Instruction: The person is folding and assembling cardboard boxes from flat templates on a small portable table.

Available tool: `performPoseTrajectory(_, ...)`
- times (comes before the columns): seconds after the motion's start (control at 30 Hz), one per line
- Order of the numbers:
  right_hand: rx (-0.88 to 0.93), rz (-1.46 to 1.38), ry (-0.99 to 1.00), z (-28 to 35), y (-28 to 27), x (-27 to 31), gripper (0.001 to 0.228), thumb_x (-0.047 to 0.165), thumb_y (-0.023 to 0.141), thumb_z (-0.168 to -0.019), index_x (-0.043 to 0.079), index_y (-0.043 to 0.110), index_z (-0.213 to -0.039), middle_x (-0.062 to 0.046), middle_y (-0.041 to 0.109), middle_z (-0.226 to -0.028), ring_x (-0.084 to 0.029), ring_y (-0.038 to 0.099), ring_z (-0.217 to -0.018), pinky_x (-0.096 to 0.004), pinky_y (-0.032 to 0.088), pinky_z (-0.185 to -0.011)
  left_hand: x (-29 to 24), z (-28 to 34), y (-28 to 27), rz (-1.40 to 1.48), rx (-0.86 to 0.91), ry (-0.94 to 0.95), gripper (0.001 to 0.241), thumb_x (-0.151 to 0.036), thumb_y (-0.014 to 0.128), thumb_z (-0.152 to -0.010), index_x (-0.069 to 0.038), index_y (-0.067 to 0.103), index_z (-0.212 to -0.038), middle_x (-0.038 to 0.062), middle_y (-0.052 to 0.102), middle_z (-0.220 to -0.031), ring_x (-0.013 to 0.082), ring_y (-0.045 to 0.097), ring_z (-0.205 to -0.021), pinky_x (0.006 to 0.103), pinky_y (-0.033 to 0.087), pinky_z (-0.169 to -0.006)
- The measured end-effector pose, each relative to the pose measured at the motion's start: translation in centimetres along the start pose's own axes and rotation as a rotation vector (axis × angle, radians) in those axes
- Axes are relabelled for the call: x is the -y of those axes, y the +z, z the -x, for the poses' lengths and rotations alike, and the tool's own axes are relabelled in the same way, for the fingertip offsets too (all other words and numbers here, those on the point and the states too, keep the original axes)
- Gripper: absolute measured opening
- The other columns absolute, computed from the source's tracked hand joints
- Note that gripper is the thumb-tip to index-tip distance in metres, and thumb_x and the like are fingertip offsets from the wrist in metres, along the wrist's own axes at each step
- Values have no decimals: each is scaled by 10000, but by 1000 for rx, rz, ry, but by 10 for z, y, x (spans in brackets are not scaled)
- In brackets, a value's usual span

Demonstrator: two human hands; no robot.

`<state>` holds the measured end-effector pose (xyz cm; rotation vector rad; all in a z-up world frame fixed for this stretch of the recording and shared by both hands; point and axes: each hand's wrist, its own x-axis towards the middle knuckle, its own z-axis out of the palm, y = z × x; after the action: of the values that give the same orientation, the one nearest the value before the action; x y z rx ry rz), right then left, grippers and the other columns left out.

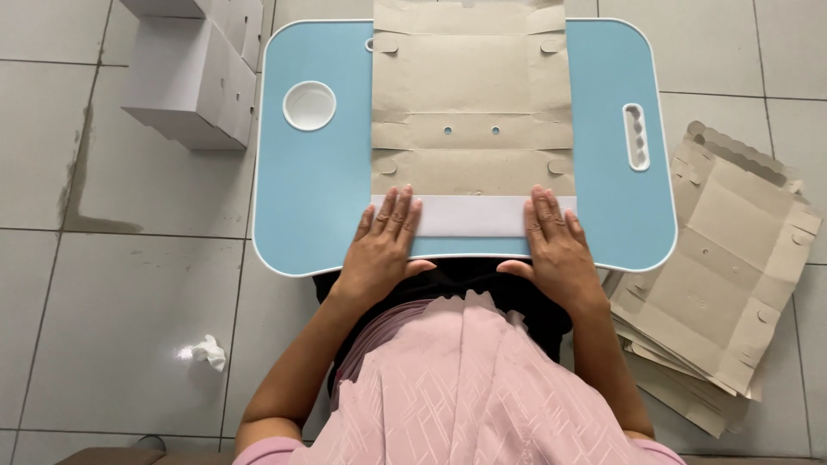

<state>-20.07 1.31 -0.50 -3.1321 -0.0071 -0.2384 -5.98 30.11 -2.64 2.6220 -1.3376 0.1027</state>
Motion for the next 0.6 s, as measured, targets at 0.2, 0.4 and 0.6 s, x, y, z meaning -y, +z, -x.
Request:
performPoseTrajectory(0.2, 49, -41, -98, -21, 11, 43, 1187, 845, 552, -758, 81, 277, -1623, -179, 180, -1719, -364, 164, -1576, -552, 236, -1196, -24, -18, 13, 16, -10, 34, 1160, -754, 653, -777, -64, 271, -1627, 196, 188, -1710, 384, 165, -1576, 548, 207, -1224)
performPoseTrajectory(0.4, 72, -5, -134, -31, 13, 38, 1160, 765, 633, -716, 165, 265, -1637, -122, 187, -1727, -324, 173, -1583, -529, 238, -1205, -29, -31, 13, -7, 3, 73, 1167, -604, 793, -740, -97, 249, -1639, 156, 174, -1721, 385, 138, -1580, 533, 194, -1239)
performPoseTrajectory(0.6, 10, -53, 71, 4, -3, -11, 1075, 660, 708, -711, 189, 370, -1616, -97, 286, -1711, -305, 271, -1561, -544, 271, -1200, 1, -1, 3, -55, -124, 71, 1122, -495, 856, -673, -149, 358, -1616, 107, 303, -1694, 369, 254, -1554, 488, 259, -1214)
